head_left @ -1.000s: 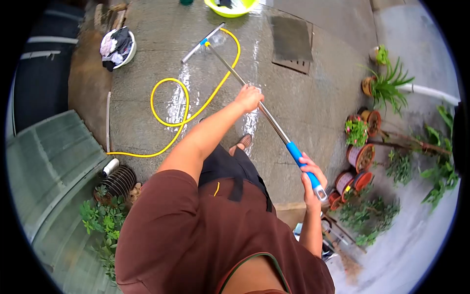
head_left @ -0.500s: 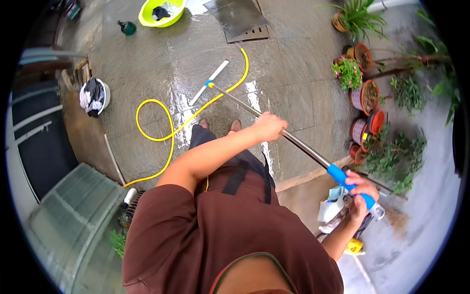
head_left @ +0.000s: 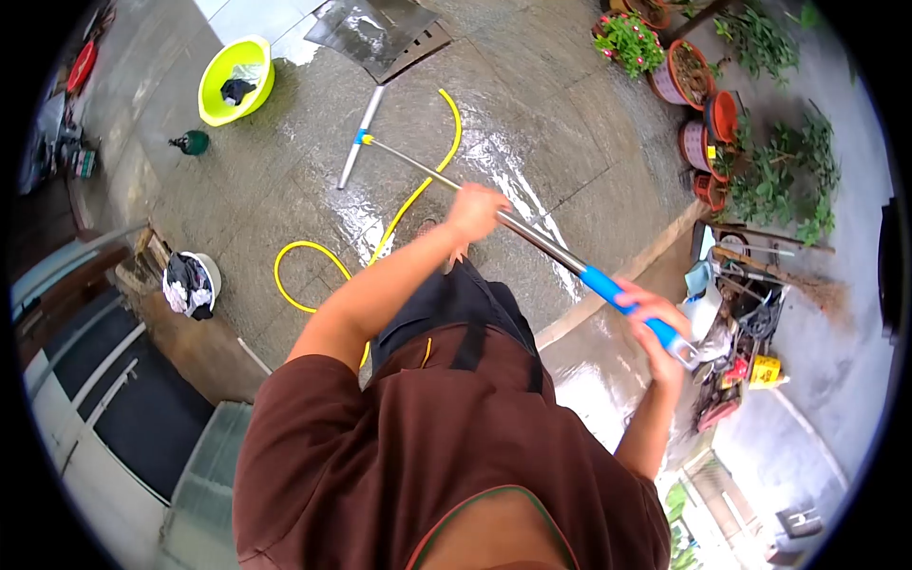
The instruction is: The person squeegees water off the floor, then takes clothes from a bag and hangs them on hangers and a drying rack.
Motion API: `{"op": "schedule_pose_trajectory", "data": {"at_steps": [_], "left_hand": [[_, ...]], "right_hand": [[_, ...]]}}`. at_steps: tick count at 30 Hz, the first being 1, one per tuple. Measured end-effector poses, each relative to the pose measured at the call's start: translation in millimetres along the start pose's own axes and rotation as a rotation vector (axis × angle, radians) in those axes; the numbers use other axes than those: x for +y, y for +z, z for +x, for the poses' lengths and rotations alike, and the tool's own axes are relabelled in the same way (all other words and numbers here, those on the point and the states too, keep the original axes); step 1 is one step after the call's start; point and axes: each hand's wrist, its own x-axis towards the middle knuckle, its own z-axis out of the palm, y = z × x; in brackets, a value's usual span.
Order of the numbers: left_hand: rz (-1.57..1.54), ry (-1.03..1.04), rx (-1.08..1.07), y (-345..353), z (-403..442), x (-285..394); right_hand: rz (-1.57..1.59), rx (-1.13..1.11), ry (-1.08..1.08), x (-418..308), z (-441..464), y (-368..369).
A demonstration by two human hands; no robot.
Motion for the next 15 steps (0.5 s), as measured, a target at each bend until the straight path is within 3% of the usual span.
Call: {"op": "schedule_pose_trajectory", "data": {"at_steps": [6, 9, 13, 15], "left_hand": [[-0.167, 0.235, -0.174, 69.9, 20.0, 123.0], [-0.258, 0.341, -0.319, 104.0, 12.1, 155.7], [-0.193, 0.332, -0.636, 112.7, 15.5, 200.9], [-0.120, 0.366, -0.609, 113.4, 18.4, 211.8]], "right_hand": [[-0.215, 0.328, 0.183, -55.2, -118.5, -28.1], [-0.269, 0.457, 0.183, -69.2, -155.5, -27.0], [-0.233, 0.613, 0.144, -68.9, -194.8, -46.2], [-0.185, 0.602, 0.015, -54.4, -211.2, -65.9]]}}
